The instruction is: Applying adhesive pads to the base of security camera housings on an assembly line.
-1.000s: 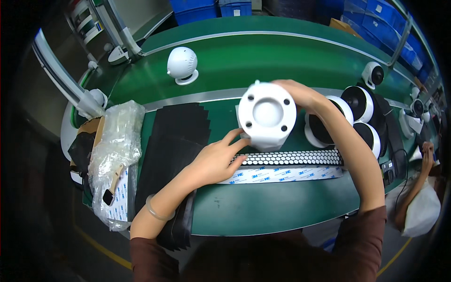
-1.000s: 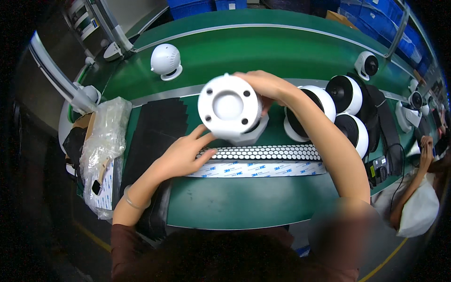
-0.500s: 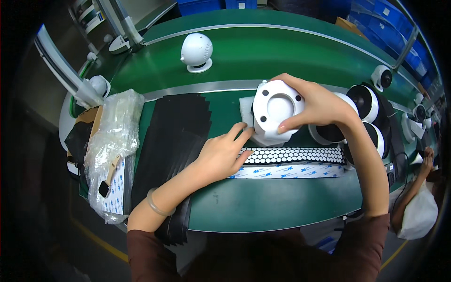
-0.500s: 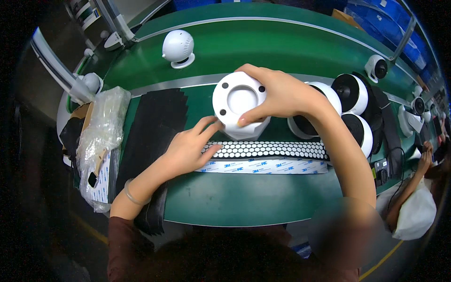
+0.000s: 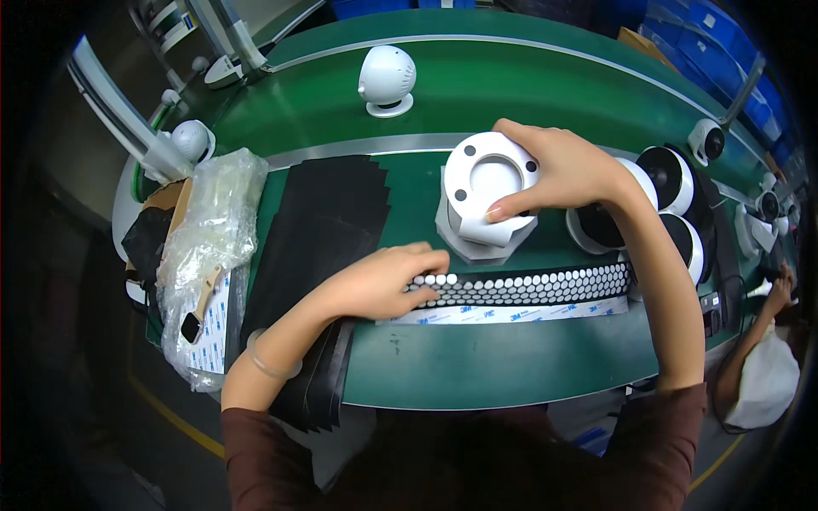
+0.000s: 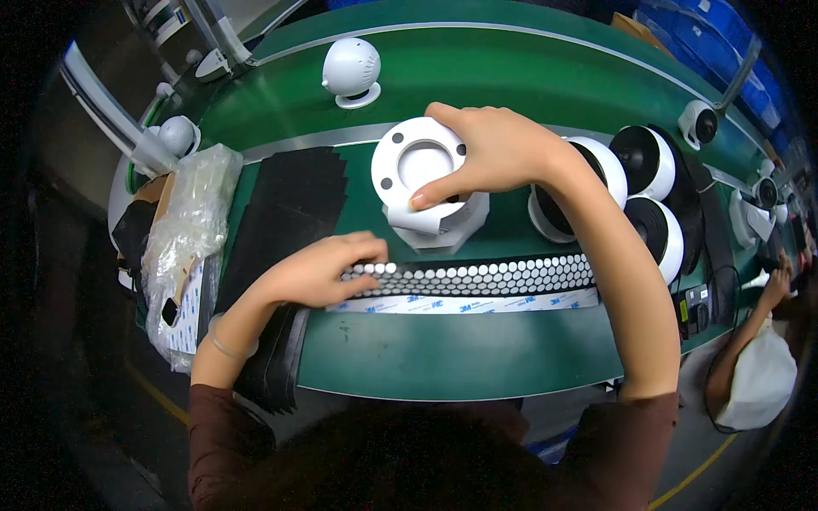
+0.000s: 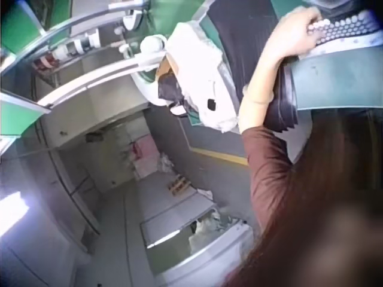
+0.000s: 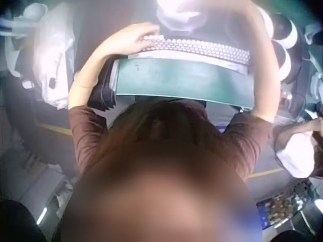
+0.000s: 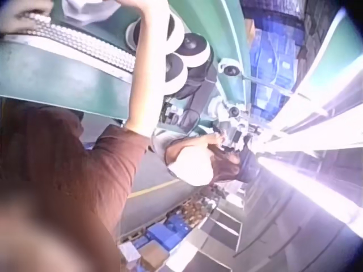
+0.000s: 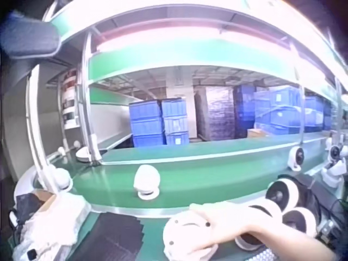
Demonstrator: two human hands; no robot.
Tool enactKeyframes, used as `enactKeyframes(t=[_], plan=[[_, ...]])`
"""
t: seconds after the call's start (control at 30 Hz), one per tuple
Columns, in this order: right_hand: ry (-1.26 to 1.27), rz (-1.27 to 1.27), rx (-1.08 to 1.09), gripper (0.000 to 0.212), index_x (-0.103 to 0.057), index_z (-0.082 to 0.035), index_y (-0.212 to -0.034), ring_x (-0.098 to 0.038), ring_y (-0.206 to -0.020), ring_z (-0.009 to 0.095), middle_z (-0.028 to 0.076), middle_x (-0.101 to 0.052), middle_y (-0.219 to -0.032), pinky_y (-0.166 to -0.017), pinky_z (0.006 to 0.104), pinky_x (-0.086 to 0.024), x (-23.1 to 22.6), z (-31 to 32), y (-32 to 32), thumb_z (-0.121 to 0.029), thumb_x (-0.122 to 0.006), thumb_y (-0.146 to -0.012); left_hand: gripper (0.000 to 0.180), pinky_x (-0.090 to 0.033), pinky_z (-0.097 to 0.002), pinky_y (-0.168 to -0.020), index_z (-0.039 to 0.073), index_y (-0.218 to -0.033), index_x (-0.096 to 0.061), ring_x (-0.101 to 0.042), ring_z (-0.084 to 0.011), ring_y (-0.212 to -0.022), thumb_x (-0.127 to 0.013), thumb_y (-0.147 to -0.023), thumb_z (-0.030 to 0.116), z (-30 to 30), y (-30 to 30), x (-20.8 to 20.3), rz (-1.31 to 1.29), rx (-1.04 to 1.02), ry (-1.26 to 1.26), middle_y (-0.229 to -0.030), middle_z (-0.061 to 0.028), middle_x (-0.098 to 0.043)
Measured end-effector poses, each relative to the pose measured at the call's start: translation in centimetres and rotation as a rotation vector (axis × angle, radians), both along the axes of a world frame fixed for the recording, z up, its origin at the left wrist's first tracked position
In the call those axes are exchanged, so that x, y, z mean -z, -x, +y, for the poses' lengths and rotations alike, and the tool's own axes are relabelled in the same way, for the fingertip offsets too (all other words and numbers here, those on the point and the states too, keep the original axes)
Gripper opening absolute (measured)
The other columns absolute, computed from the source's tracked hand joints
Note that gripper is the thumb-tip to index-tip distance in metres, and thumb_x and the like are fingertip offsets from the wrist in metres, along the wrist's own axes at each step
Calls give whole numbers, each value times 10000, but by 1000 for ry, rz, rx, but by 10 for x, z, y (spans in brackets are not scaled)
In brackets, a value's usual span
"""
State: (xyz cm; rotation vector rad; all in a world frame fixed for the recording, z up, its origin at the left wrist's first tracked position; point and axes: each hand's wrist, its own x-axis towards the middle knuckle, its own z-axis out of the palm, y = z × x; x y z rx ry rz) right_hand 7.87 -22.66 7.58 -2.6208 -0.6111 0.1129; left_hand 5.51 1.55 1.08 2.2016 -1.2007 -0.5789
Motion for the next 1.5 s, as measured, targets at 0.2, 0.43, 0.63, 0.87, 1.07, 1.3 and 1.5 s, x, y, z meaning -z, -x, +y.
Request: enactKeyframes(t=[0.2,0.43,0.63,0.87,1.07,1.3,1.5], plan=[[-145,-299,15,672,-479,-33,-1113,-559,-960,262,164,-567,-1053,-805,336,-441,14,-18,15,-425,-719,-623,180,-396,-348,-514,53,-892,-482,-551,-302,-585,-578,-741,81,24,32,-44,231,101,48,-698,-129,-545],[-126,314,-184,412,-585,-34,-991,-604,-770,302,153,-619,-857,-664,352,-479,7,-18,121,-384,-583,-773,162,-400,-317,-523,34,-879,-497,-545,-275,-590,-589,-764,101,44,39,-32,257,70,69,-696,-102,-562],[63,420,-71,215,-620,-87,-832,-555,-551,309,150,-555,-574,-526,375,-428,45,-48,143,-294,-575,-794,243,-399,-329,-562,43,-888,-491,-549,-245,-640,-586,-793,245,5,47,0,421,137,-2,-700,-114,-571],[71,-151,170,508,-570,-21,-1004,-575,-867,314,158,-580,-980,-747,355,-467,24,-43,135,-335,-719,-634,353,-482,-353,-550,34,-742,-591,-616,-258,-609,-681,-668,367,-14,15,-17,-285,-284,-112,-698,-114,-624],[-244,-526,251,1044,-221,22,-1299,-454,-1094,384,288,-410,-1193,-896,369,-395,28,10,67,-431,-770,-535,1084,-301,-392,-986,-76,-1280,-184,-302,-352,-1210,-790,-507,382,-38,-17,19,-375,-346,241,-1283,-228,-318],[-261,-409,6,909,-264,-31,-1244,-435,-1099,369,204,-415,-1191,-897,386,-390,40,11,49,-195,-779,-513,1030,-289,-388,-996,-54,-1301,-176,-300,-375,-1221,-761,-553,345,-49,-26,39,-28,-381,342,-1303,-264,-291],[-296,-271,51,1134,-161,-67,-1348,-354,-1212,314,174,-290,-1348,-974,374,-318,33,7,54,-283,-830,-458,1000,-293,-365,-995,-117,-1269,-184,-319,-375,-1209,-742,-584,351,-36,-28,25,-216,-303,202,-1280,-290,-311]])
